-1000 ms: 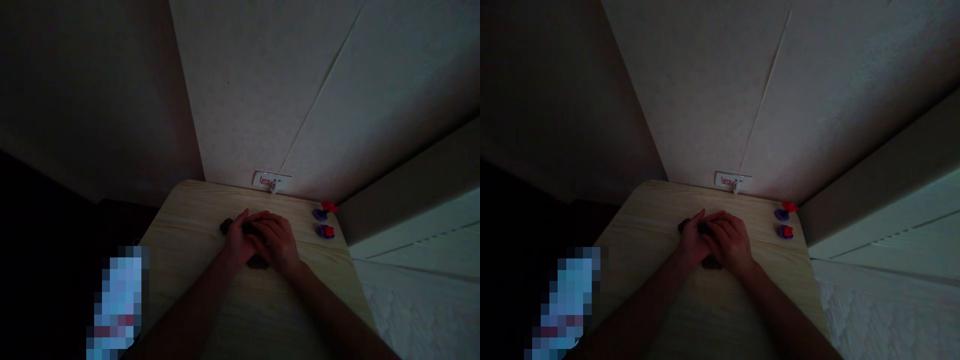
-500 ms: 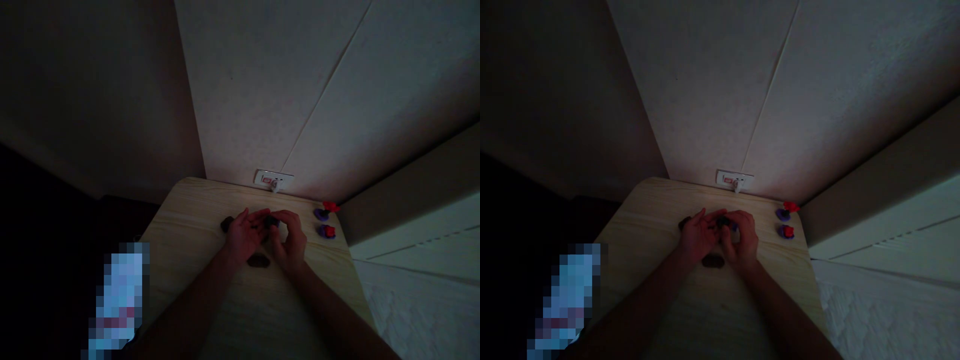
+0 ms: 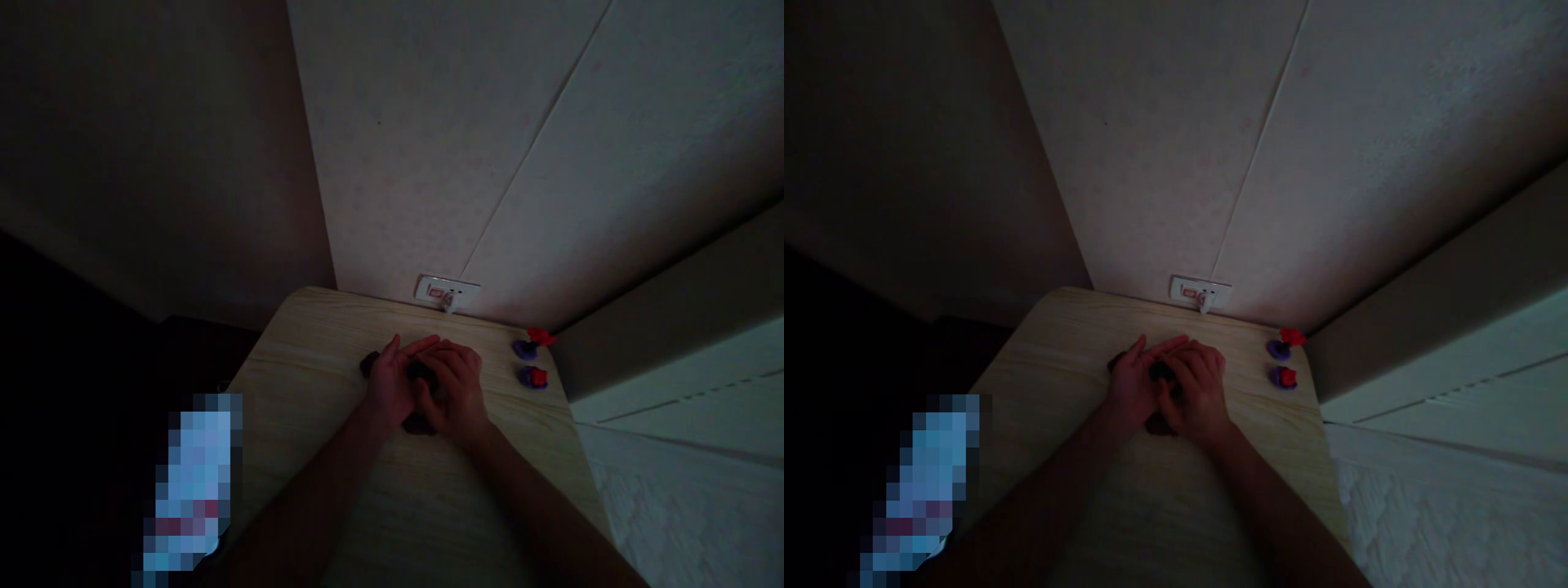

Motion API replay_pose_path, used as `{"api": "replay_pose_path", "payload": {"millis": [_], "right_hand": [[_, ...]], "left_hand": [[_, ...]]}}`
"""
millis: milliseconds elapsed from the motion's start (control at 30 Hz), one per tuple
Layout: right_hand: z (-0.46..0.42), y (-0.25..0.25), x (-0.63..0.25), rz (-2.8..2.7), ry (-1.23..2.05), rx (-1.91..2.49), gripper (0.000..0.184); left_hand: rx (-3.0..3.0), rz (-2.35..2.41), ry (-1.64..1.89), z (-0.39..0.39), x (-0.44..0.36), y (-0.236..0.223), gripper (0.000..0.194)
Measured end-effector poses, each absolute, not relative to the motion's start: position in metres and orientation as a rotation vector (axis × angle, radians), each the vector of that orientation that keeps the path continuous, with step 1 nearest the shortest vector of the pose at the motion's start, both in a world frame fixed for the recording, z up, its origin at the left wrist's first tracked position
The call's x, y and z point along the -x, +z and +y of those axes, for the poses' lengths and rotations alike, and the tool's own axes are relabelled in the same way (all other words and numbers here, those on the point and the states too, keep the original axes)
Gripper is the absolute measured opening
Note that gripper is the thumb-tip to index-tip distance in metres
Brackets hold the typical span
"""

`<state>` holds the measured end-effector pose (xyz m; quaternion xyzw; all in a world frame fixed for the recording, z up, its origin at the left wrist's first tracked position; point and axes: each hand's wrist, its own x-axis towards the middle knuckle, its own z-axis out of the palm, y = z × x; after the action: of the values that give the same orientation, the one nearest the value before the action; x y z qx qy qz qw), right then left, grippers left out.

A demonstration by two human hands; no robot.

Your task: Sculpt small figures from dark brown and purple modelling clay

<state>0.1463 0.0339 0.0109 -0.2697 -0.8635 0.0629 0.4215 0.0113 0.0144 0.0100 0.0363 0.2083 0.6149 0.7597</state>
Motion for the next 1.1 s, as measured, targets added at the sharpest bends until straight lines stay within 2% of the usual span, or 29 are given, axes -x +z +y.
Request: {"api": "replay_pose_path", "payload": {"millis": [267, 600, 1100], "right_hand": [[0.027, 0.012, -0.139, -2.294, 0.063, 0.675, 0.032], [0.025, 0.016, -0.135, -2.337, 0.218, 0.756, 0.021], [0.029, 0.015, -0.136, -2.402, 0.288, 0.791, 0.022]], "left_hand": [[-0.085, 0.482, 1.362, 0.014, -0.008, 0.017, 0.062], [-0.112, 0.470, 1.391, 0.017, -0.009, 0.010, 0.063], [-0.188, 0.469, 1.374, 0.013, -0.010, 0.012, 0.062]]}}
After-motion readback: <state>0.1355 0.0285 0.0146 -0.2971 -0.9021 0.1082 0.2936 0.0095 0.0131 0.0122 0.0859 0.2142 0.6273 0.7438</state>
